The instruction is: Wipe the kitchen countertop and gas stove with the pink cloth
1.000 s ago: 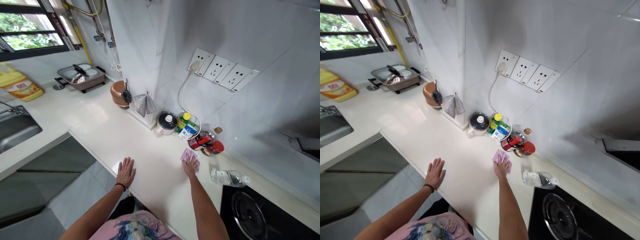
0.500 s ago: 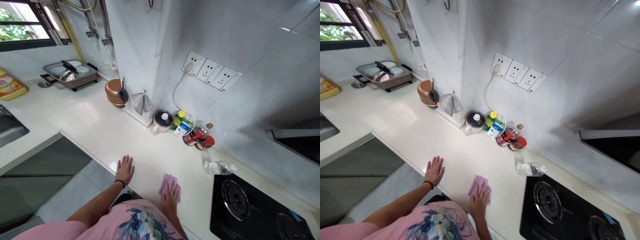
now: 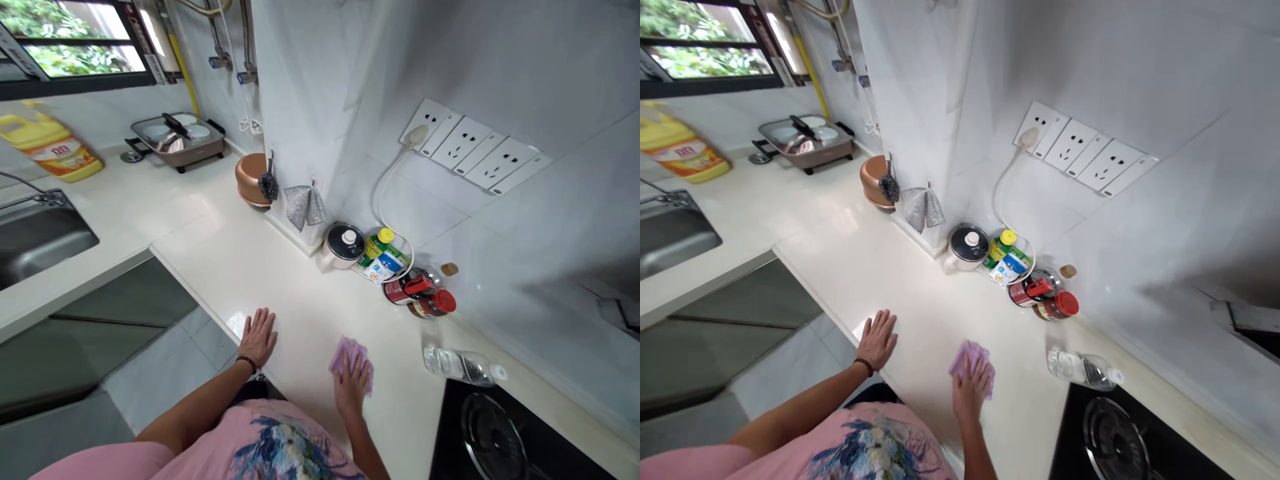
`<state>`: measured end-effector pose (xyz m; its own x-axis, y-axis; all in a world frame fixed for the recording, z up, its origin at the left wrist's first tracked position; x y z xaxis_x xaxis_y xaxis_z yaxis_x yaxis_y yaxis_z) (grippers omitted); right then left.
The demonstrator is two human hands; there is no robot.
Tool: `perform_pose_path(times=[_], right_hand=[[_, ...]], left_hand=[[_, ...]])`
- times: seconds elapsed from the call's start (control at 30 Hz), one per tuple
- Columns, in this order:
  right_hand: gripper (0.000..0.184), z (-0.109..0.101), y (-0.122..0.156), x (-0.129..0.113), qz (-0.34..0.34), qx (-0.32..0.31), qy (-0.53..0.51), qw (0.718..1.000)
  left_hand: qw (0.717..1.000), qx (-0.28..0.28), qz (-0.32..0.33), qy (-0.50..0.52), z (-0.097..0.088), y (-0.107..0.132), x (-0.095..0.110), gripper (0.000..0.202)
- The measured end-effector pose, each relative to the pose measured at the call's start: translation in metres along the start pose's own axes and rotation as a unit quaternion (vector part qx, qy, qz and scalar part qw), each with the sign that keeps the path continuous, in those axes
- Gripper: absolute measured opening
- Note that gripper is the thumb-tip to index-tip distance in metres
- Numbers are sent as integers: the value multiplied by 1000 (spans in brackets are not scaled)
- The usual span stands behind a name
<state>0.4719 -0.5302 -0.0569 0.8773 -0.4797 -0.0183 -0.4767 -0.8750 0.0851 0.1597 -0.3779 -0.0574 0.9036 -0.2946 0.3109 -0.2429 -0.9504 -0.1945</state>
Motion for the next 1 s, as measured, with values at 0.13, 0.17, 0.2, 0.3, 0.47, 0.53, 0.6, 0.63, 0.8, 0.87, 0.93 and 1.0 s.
perform_pose_path(times=[0.13, 0.17, 0.2, 0.3, 0.47, 0.53, 0.6, 0.63, 0.8, 0.87, 0.93, 1.0], right_hand=[[65, -34, -94, 2, 31, -26, -25, 999], [67, -41, -117, 2, 38, -36, -36, 998], [67, -47, -137, 3, 51, -45, -49, 996], [67, -60, -186, 4, 65, -56, -69, 994], [67, -65, -210, 0, 64, -54, -72, 994], [67, -63, -199, -7, 57, -55, -70, 994], [67, -58, -175, -18, 46, -57, -66, 995], [67, -54, -160, -24, 36, -56, -63, 996], [62, -21, -51, -54, -73, -19, -63, 995], [62, -5, -6, -58, -113, -6, -69, 991], [62, 11, 30, -59, -146, -9, -76, 986], [62, 22, 55, -58, -161, -16, -76, 984]], left_hand=[[1000, 0, -3, -4, -2, 1, 1, 60], [1000, -1, -2, -5, -3, 1, 1, 60], [1000, -2, -1, -6, -4, 1, 2, 60], [1000, 0, 1, -5, -6, 1, 2, 61], [1000, -1, -1, -12, -8, 1, 4, 61], [1000, 0, 0, -13, -8, 1, 4, 61], [1000, 2, 3, -11, -8, 1, 4, 60], [1000, 2, 4, -11, -8, 0, 4, 60], [1000, 0, 4, -5, -7, -1, 4, 59], [1000, -1, 6, -2, -7, -1, 4, 60], [1000, -2, 9, 2, -7, -1, 4, 60], [1000, -1, 10, 6, -6, -1, 4, 60]])
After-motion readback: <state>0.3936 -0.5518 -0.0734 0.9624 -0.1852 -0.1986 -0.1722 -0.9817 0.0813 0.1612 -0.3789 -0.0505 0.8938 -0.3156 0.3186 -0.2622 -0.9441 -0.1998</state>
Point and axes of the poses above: each hand's wrist, its own y-axis away from the middle knuckle, its own z-axis out of the palm, x = y × z, the point moved 3 cm from there along -y, towards the middle knuckle, and after that the axes turned 3 degrees about -y, right-handed, at the moved point
